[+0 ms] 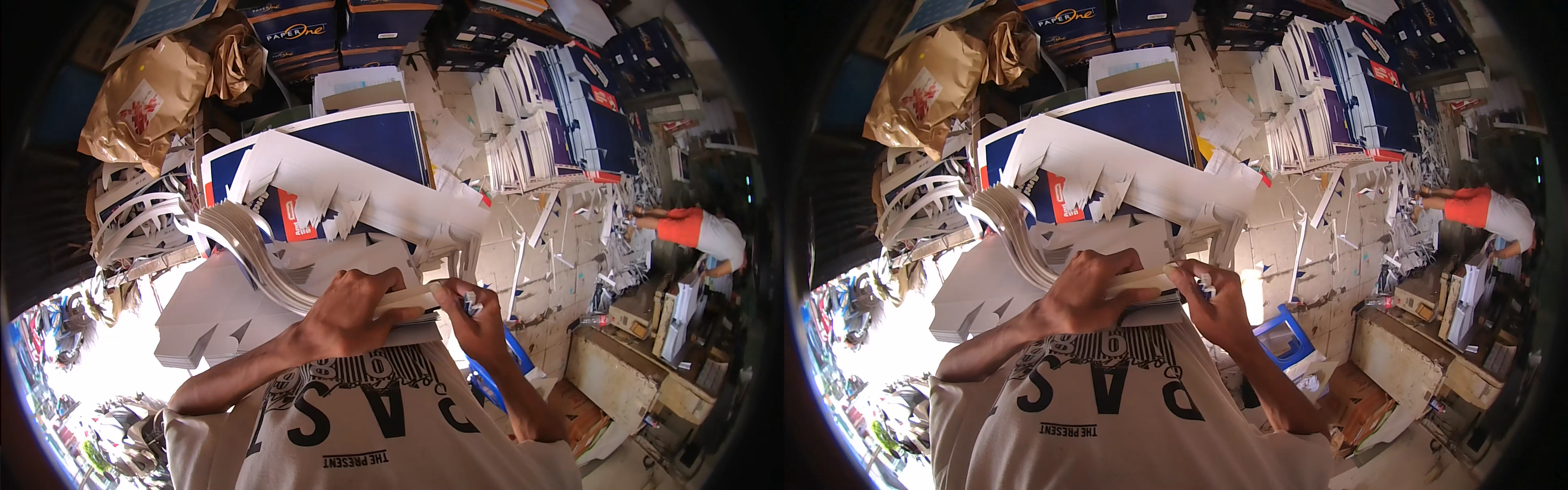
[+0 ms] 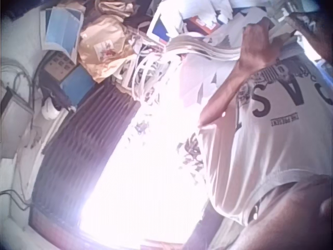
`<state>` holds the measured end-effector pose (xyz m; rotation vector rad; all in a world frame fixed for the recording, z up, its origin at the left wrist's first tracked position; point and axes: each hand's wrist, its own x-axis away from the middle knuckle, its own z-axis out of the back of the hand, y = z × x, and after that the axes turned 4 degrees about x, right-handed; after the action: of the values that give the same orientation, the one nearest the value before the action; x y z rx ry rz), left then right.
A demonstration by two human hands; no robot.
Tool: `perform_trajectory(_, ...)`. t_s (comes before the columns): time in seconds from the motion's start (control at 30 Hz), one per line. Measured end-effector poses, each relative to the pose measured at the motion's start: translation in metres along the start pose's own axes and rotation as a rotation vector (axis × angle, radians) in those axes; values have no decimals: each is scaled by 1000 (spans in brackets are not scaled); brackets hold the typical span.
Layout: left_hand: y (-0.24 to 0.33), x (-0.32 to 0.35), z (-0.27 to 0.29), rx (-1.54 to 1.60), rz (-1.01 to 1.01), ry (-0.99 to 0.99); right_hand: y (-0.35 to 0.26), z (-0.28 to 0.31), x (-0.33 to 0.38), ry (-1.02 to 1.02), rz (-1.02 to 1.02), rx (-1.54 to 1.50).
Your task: The person organizes a stack of printed cardboard sheets by aligning their edges and then folding the tabs of individual sheets by hand.
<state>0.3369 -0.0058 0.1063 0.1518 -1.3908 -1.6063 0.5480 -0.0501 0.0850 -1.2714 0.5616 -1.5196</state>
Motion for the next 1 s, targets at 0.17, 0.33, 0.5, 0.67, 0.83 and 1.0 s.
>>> perform_trajectory(0.17,8,6,-8,-71,-134,60,-1,-7,8,116,129,-27)
perform_trajectory(0.33,4,5,-32,-168,-219,169,-5,-5,10,30,131,47)
perform_trajectory(0.5,9,1,-27,-142,-99,78,-10,-5,4,4,91,247)
perform_trajectory(0.67,4,0,-27,-119,-83,104,-11,-6,0,6,192,313)
perform_trajectory(0.83,-5,-2,-34,-113,-81,155,-8,-6,-6,-35,218,403)
perform_trajectory(1.0,0,-1,-30,-77,-52,155,-19,-1,-9,-98,-99,158)
